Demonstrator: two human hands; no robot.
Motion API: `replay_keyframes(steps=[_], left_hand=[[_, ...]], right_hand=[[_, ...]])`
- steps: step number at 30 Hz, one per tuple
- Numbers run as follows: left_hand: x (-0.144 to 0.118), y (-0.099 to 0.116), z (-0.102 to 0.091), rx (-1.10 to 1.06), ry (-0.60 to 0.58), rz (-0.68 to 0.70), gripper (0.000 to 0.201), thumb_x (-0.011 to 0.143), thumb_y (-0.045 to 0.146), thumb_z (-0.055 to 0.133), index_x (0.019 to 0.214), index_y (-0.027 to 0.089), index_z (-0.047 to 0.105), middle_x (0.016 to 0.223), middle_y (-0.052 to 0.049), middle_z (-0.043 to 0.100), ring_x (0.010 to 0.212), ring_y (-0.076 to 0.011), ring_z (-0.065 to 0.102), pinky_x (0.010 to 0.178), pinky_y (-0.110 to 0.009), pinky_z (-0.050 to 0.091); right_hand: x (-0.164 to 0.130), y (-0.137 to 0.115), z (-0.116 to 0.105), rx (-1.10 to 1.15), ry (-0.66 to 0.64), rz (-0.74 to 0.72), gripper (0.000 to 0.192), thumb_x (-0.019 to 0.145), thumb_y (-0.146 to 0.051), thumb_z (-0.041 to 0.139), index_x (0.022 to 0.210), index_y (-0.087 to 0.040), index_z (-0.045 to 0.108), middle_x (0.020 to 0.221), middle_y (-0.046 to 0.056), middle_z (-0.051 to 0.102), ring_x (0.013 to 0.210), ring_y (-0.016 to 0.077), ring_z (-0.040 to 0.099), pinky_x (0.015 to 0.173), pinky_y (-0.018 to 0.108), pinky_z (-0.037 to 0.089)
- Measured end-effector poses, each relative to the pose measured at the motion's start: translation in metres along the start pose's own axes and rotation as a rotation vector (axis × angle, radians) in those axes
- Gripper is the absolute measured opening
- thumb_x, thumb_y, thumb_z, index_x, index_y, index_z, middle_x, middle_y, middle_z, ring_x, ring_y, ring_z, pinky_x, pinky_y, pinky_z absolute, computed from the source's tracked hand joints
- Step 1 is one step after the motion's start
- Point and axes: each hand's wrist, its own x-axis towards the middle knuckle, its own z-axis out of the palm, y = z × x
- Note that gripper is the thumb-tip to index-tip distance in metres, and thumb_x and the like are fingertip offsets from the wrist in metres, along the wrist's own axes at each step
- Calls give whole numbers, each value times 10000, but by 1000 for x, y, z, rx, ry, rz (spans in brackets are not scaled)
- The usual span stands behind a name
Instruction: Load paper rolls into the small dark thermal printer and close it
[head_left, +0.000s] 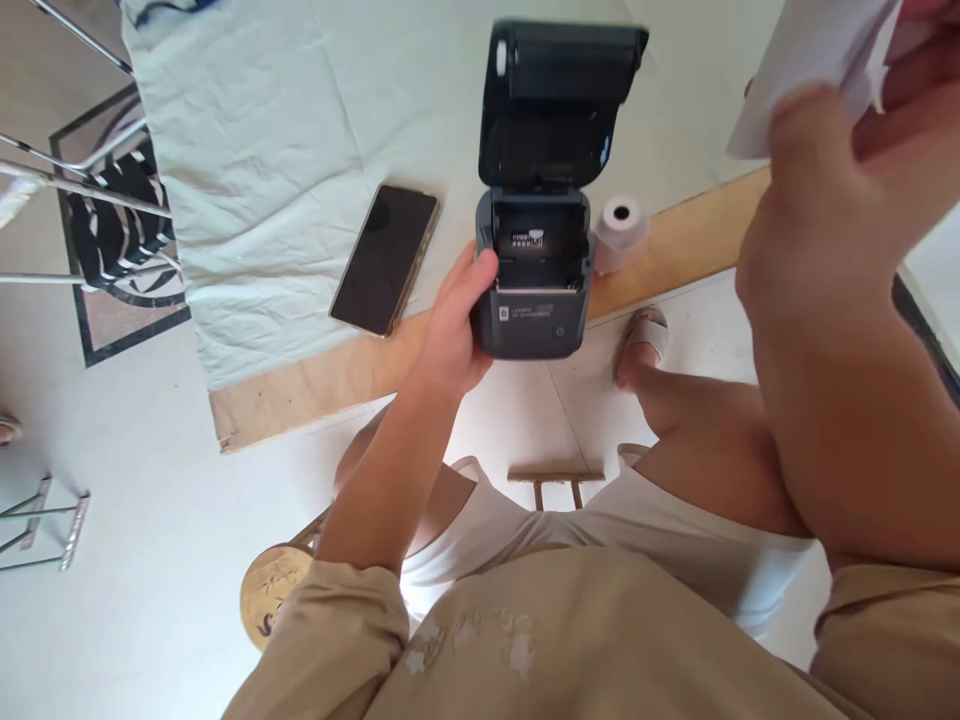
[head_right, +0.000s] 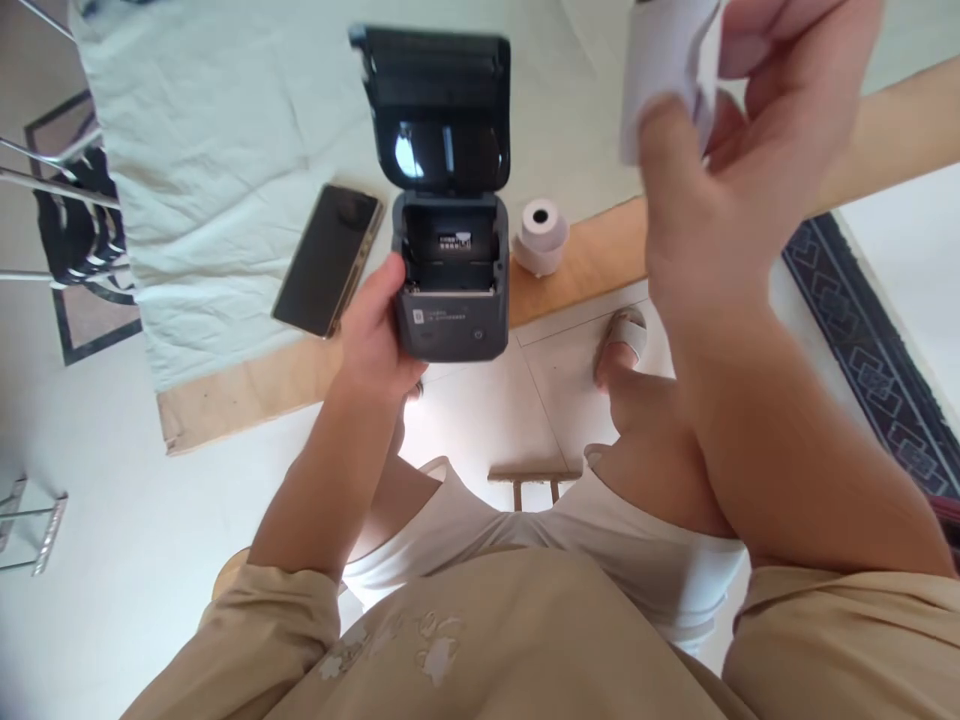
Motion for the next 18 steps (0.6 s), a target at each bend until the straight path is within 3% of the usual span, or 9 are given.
replay_keyframes(steps=[5,8,12,15,18], left_hand=[[-2,0,-6,80,-30,-22,464,906,627,865,1213,285,801,1234,-53,841,1371,-355,769,1020,-415,695],[-6,1,-4,127,-34,-11,550,847,676,904,1243,311,797,1264,-48,838,1344,-362,780,1012,-418,695],[-9,3,1,147,-27,-12,586,828,661,927,1269,308,768,1284,-56,831,1388,-367,753,1045,-412,679],[-9,3,1,137,-43,-11,581,836,668,921,1250,293,759,1303,-67,827,1402,-373,743,1040,-415,683],[-9,2,-3,130,-65,9,577,841,681,920,1232,288,762,1336,-60,817,1412,-371,740,1034,-409,688]], right_hand=[[-14,-8,13,-62,-14,-81,560,821,-428,774,1308,-694,702,1269,-80,816,1304,380,763,732,616,651],[-31,-8,25,-61,32,-124,431,888,-328,698,1197,-624,752,1253,-91,827,1239,347,793,844,642,671],[-36,-6,33,-72,77,-148,308,945,-196,599,985,-454,763,1213,-83,840,1122,285,822,918,586,679],[-34,-5,33,-101,64,-129,266,959,-187,609,954,-412,752,1205,-59,842,1098,279,822,906,553,680],[-33,0,33,-174,200,-254,236,966,-158,612,975,-369,719,1166,-50,847,1029,241,822,832,468,673]])
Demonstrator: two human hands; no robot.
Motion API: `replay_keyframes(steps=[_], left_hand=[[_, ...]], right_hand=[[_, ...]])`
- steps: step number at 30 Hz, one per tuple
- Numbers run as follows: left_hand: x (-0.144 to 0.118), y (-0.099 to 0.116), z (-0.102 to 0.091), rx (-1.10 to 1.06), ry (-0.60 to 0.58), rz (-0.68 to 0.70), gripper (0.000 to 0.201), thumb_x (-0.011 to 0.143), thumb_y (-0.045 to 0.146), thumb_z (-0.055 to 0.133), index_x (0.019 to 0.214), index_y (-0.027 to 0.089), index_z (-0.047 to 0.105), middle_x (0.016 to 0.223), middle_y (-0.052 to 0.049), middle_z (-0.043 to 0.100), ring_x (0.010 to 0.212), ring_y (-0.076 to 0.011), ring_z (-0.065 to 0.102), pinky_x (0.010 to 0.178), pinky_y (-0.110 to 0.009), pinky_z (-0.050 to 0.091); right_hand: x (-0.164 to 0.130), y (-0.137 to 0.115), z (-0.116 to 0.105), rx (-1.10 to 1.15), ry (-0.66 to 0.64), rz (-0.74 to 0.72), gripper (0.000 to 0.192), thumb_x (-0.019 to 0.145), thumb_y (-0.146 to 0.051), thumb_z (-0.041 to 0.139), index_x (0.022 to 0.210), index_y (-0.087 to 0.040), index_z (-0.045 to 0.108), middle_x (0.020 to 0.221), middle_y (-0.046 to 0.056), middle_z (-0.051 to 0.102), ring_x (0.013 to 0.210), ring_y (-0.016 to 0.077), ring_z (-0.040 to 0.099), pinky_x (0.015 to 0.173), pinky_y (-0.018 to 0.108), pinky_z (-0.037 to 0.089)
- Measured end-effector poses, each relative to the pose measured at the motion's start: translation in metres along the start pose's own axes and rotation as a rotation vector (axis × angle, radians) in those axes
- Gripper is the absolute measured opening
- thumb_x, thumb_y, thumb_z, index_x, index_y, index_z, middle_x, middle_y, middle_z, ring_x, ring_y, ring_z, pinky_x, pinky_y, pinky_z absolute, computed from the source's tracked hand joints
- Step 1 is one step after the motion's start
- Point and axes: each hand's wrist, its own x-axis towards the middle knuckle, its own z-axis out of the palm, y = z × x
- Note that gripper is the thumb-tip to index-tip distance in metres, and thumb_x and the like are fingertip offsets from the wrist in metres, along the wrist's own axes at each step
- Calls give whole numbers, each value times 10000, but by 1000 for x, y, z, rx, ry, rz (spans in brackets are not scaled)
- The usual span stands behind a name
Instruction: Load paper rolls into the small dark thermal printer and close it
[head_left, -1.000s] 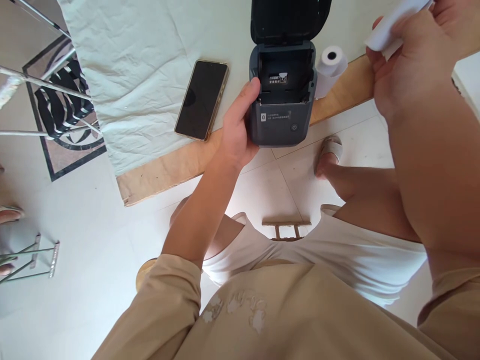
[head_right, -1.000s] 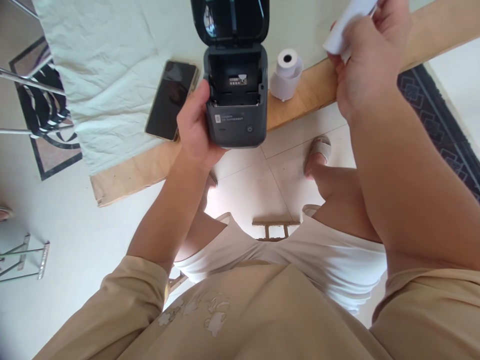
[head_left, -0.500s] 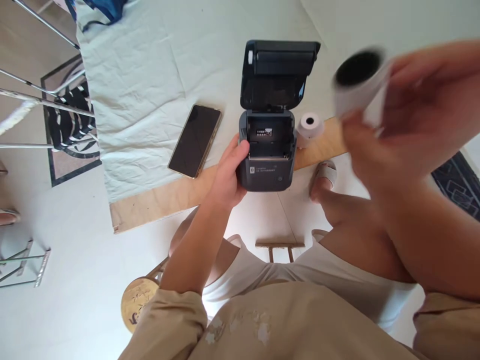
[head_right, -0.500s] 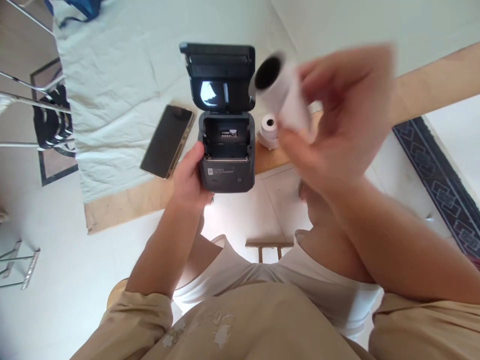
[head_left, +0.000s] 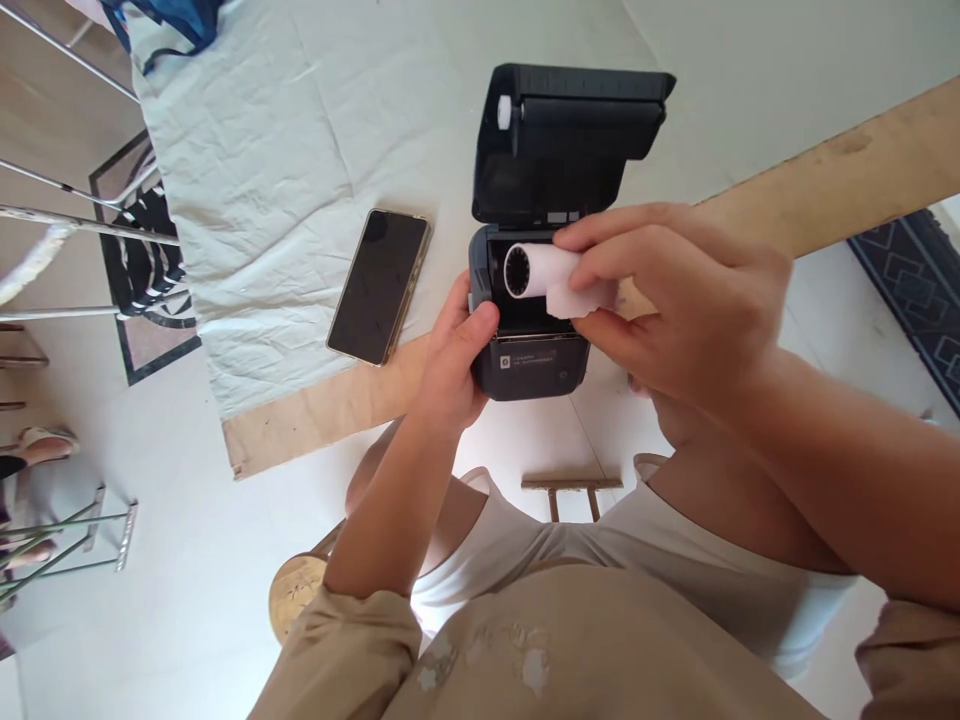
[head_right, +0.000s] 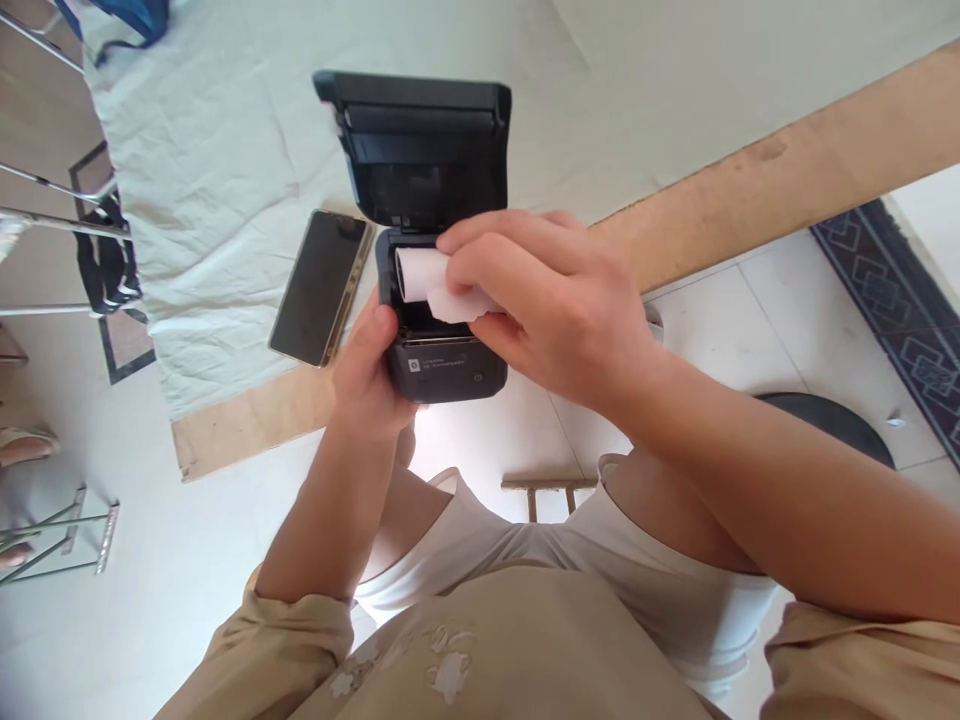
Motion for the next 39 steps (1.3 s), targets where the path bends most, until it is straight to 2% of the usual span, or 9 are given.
replay_keyframes(steps=[3,6,11,14,19,25,32,35,39], left_hand=[[1,-2,-2,1,-28,34,581,836,661,942,1234,278,765,1343,-52,805,1417,-364,738,1044,-408,688],[2,-3,-3,20,-20,46,606,840,683,933,1260,280,767,1328,-44,802,1405,-360,743,1042,-411,687],[4,-6,-5,38,25,85,693,805,756,914,1302,306,741,1314,-48,786,1418,-379,725,1039,-431,676],[4,-6,-7,-8,-7,90,629,787,655,955,1253,301,725,1179,-54,776,1403,-373,726,1004,-432,689],[2,-6,-10,50,45,68,620,761,504,999,1282,320,716,1074,-28,742,1302,-376,785,929,-431,705],[-2,-6,-13,62,10,24,888,687,514,1053,1463,346,656,1072,-44,766,1233,-394,813,900,-440,724],[-4,-3,-11,23,53,30,904,668,585,1056,1444,330,668,1161,-63,784,1301,-405,794,947,-445,737],[-4,-3,-10,48,29,21,837,688,710,1021,1349,289,724,1128,-72,787,1271,-419,803,913,-457,750],[-5,-5,-11,47,49,-21,758,745,629,1024,1366,309,730,1035,-41,775,1140,-387,853,838,-453,768]], right_hand=[[-2,6,6,-59,109,-188,218,965,-101,601,1004,-291,701,1173,-18,847,1001,196,808,819,388,646],[-2,6,13,-116,60,-190,219,999,-94,604,986,-264,739,1163,12,841,1023,193,776,879,385,602],[-4,-9,16,-16,277,-282,202,968,-73,706,922,-269,727,900,-36,785,797,172,639,739,376,458],[-9,-17,16,2,219,-328,161,984,-111,739,931,-258,698,892,-53,780,793,158,613,747,376,440],[-8,-11,12,91,137,-360,67,1063,-305,673,1023,-263,706,970,-34,816,886,168,732,794,379,517],[-4,8,12,268,326,-212,109,994,-344,653,1000,-246,605,845,-2,650,644,124,598,602,314,495],[-17,12,2,311,-84,120,519,985,-323,749,1464,-322,552,1514,56,636,637,22,594,613,249,591],[-16,6,-3,325,-164,156,576,934,-355,817,1448,-320,559,1523,56,678,615,41,596,645,287,612],[-9,-2,-8,359,-229,215,539,885,-341,820,1362,-324,569,1416,15,742,575,62,581,598,303,549]])
